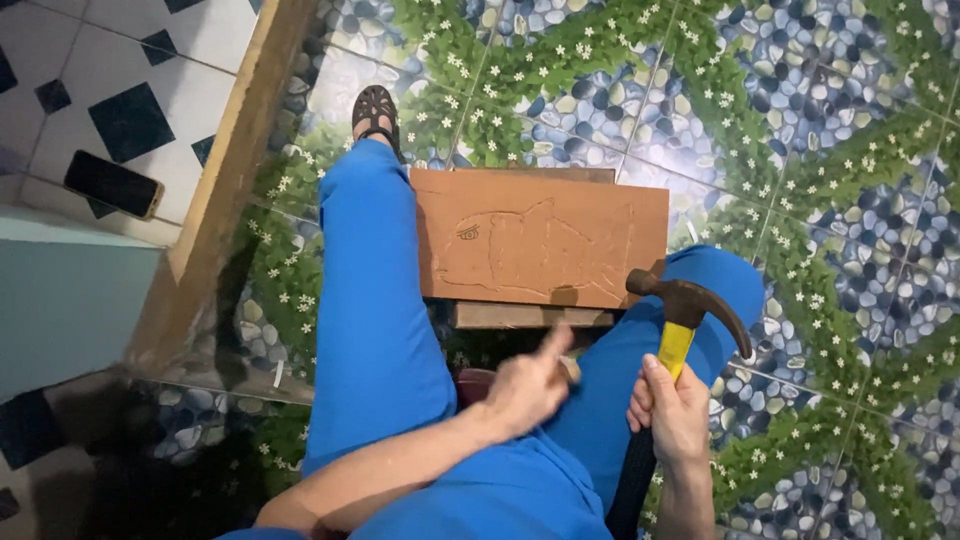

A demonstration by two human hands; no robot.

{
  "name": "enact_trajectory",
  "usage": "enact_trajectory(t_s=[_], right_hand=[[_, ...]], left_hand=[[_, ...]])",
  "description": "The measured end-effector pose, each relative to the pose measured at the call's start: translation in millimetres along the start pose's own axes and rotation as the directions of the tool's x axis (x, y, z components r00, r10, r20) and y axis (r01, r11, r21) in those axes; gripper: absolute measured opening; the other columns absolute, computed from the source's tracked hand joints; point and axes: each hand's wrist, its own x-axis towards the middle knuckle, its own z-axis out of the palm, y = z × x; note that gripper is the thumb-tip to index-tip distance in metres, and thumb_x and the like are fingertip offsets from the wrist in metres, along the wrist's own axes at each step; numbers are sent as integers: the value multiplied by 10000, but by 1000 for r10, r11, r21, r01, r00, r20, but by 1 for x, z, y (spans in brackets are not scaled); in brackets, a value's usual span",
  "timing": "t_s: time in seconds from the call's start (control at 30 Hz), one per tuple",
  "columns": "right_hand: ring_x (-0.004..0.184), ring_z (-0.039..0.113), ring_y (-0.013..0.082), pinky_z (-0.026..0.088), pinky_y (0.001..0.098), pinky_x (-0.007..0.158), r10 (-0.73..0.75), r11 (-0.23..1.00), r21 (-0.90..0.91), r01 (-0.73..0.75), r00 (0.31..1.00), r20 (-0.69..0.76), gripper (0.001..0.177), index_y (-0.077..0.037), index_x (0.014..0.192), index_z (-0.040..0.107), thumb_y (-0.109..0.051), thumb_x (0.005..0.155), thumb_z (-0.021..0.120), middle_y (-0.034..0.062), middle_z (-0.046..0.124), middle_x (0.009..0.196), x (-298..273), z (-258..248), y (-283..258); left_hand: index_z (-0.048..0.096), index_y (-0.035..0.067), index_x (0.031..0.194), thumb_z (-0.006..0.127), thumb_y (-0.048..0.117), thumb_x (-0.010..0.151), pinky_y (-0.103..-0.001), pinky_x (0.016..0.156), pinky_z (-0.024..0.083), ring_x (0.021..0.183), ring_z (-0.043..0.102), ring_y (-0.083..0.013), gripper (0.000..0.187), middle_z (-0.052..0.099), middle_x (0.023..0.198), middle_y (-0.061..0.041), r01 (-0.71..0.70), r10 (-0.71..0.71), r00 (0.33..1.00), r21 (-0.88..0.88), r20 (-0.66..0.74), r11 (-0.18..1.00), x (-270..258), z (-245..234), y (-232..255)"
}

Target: Carving a fish design into a wooden block using a hammer and a wooden chisel while sitting on the floor.

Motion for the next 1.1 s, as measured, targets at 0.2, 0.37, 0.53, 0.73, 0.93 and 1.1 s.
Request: enact_trajectory(t_s=[0.2, 0.37, 0.53, 0.73, 0.93, 1.1], right_hand=[[404, 370, 175, 371, 352, 335, 43, 999, 20, -42, 999, -26, 284, -31, 931, 519, -219, 1132, 588, 70, 406, 595, 0, 0, -3], [396, 365, 179, 355, 355, 333, 31, 999, 22, -30, 999, -31, 300, -22, 912, 508, -214, 1126, 593, 71, 386, 584, -2, 1, -2], [400, 350, 176, 341, 349, 334, 34, 997, 65, -31, 999, -32, 298, -66, 888, 473, -201, 1123, 597, 60, 346, 584, -2, -2, 1], [402, 361, 166, 349, 344, 333, 63, 997, 51, -60, 996, -65, 289, -56, 914, 482, -217, 1123, 601, 59, 380, 595, -3, 1, -2], [420, 363, 161, 375, 338, 347, 11, 999, 30, -11, 1000, -21, 296, -60, 888, 502, -206, 1133, 581, 43, 377, 609, -5, 5, -7], [411, 391, 157, 393, 332, 335, -13, 999, 33, 13, 1000, -1, 275, -45, 926, 532, -221, 1131, 584, 45, 412, 602, -3, -2, 1]], left_hand=[[-121, 60, 1681, 613, 43, 981, -341, 510, 611, 508, 637, -182, 1014, 650, 626, -17, 225, -224, 974, -46, 23, 973, 4, -25, 11], [669, 98, 1324, 706, 267, 903, -463, 864, 580, 997, 743, -375, 456, 765, 1170, -179, -72, 69, 992, 22, 109, 997, 9, -11, 15], [660, 137, 982, 580, 454, 1049, -445, 674, 540, 713, 690, -280, 334, 641, 719, -71, -391, 395, 916, 66, -66, 918, 15, -36, 56], [572, 102, 853, 701, 332, 1006, -311, 565, 485, 631, 532, -163, 305, 586, 773, -49, -504, 481, 856, -91, -190, 859, 47, -92, 57], [416, 188, 667, 712, 328, 984, -281, 573, 283, 594, 328, -92, 457, 384, 645, 70, -429, 188, 849, -438, -493, 790, 80, -138, 37], [273, 195, 657, 717, 199, 958, -294, 565, 182, 606, 216, -87, 537, 272, 651, 62, -438, 107, 808, -469, -579, 767, 83, -141, 40]])
